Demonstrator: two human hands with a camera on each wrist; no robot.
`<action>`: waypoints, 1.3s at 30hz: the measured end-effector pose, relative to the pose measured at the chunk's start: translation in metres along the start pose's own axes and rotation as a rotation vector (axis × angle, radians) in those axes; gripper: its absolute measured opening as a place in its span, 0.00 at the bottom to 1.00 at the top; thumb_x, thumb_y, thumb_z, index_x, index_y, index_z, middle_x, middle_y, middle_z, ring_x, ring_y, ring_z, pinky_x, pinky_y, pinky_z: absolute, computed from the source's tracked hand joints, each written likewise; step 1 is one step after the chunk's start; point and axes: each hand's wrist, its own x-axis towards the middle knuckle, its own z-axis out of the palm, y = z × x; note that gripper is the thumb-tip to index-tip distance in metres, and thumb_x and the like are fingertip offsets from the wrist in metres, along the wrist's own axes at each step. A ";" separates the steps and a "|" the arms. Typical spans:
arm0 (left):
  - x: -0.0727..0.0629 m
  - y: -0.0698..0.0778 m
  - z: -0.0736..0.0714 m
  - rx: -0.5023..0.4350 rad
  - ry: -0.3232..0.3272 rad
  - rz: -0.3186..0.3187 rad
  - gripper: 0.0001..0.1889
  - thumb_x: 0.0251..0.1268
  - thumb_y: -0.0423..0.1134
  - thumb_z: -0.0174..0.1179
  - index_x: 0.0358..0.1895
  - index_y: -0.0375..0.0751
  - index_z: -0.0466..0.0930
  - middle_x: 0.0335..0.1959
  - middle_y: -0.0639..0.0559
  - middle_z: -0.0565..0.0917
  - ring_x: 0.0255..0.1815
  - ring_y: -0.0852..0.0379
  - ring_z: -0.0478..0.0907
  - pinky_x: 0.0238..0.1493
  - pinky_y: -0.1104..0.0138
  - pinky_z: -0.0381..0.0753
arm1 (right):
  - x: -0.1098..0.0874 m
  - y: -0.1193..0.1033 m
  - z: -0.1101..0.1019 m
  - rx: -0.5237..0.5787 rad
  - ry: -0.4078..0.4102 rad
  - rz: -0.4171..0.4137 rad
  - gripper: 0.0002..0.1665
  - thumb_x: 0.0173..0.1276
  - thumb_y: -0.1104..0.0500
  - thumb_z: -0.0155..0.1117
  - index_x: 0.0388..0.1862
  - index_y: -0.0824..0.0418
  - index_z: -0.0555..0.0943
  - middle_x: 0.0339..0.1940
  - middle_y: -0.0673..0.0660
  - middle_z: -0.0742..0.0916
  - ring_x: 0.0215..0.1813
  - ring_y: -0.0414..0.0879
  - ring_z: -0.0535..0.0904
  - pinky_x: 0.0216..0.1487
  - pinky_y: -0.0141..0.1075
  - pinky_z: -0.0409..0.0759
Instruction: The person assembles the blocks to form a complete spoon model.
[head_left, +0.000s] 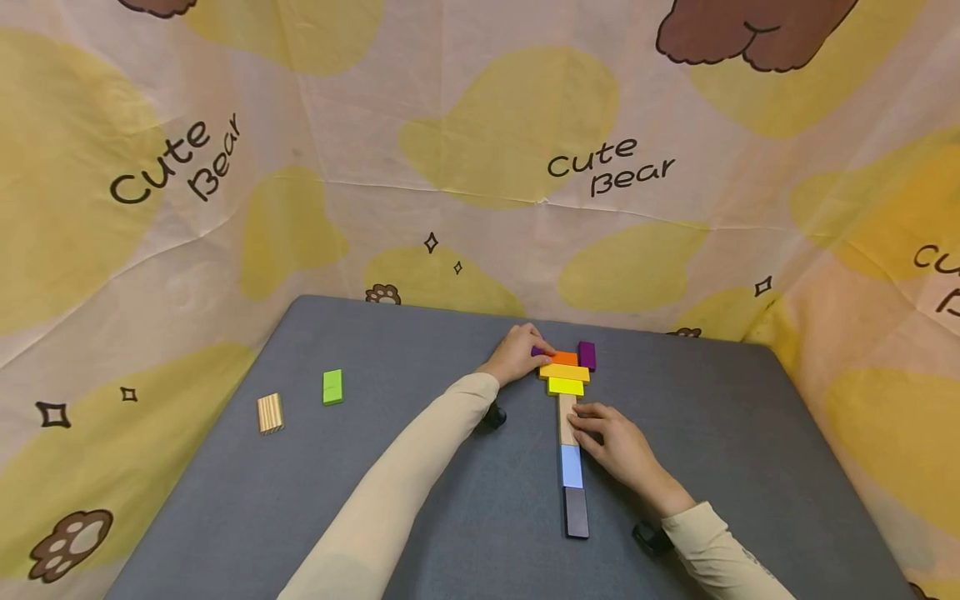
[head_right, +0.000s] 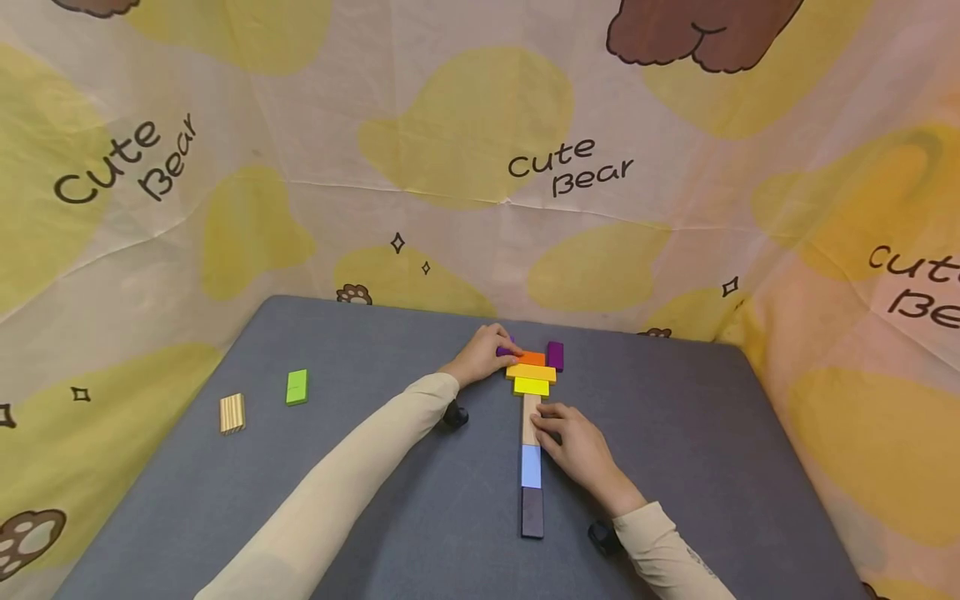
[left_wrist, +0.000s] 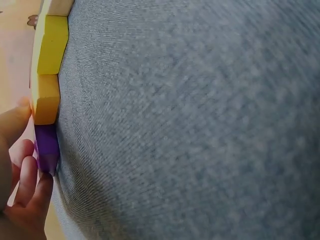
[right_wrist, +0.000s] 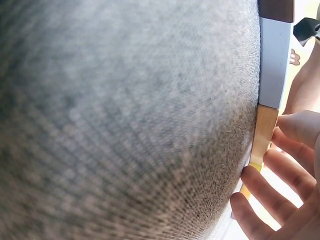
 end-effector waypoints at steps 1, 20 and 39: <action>-0.001 0.000 0.000 0.018 0.004 0.010 0.13 0.70 0.47 0.61 0.51 0.52 0.88 0.51 0.50 0.80 0.52 0.53 0.72 0.55 0.63 0.72 | 0.000 0.000 0.000 0.002 0.002 -0.002 0.20 0.63 0.57 0.72 0.55 0.58 0.86 0.56 0.55 0.86 0.59 0.53 0.81 0.58 0.51 0.80; -0.009 0.001 -0.002 0.171 -0.008 0.075 0.15 0.74 0.46 0.56 0.57 0.52 0.84 0.50 0.52 0.77 0.47 0.55 0.68 0.48 0.67 0.73 | 0.002 -0.002 0.002 -0.005 0.006 0.002 0.20 0.64 0.57 0.71 0.55 0.59 0.86 0.56 0.55 0.86 0.59 0.54 0.81 0.58 0.51 0.80; -0.010 0.003 0.001 0.119 0.009 0.034 0.16 0.71 0.47 0.59 0.59 0.52 0.83 0.54 0.51 0.76 0.51 0.54 0.68 0.53 0.66 0.74 | 0.004 -0.003 0.001 -0.005 -0.004 0.018 0.21 0.64 0.58 0.71 0.56 0.59 0.85 0.56 0.55 0.86 0.59 0.54 0.81 0.59 0.52 0.80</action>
